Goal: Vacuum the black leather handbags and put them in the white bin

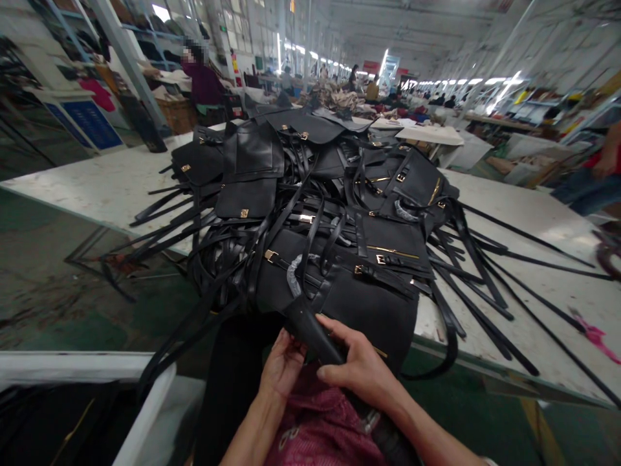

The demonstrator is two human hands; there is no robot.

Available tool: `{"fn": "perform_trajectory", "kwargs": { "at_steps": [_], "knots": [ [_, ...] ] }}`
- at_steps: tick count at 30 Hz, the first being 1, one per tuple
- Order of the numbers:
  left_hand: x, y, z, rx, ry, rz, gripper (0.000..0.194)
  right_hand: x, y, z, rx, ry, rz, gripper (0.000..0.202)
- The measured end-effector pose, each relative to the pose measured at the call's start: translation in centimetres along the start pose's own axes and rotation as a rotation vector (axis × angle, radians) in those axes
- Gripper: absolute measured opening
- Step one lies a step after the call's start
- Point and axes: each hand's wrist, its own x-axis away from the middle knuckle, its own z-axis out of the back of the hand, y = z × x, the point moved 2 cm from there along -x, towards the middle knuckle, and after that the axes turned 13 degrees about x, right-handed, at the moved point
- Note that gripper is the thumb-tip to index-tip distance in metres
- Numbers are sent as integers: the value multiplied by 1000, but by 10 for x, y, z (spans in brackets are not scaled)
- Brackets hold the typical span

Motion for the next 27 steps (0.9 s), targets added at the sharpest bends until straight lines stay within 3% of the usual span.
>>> {"fn": "perform_trajectory", "kwargs": {
  "at_steps": [4, 7, 13, 19, 27],
  "knots": [
    [3, -7, -10, 141, -11, 84, 14, 15, 6, 19, -45, 67, -20, 70],
    [7, -13, -19, 87, -63, 144, 14, 28, 13, 25, -48, 93, -58, 70],
    [10, -10, -28, -195, -60, -201, 15, 41, 15, 18, -122, 75, -111, 69],
    [19, -6, -32, -334, -67, -292, 22, 42, 8, 12, -120, -3, -109, 70],
    [23, 0, -35, -401, -89, -309, 23, 19, 8, 12, -220, 40, -60, 69]
  ]
}}
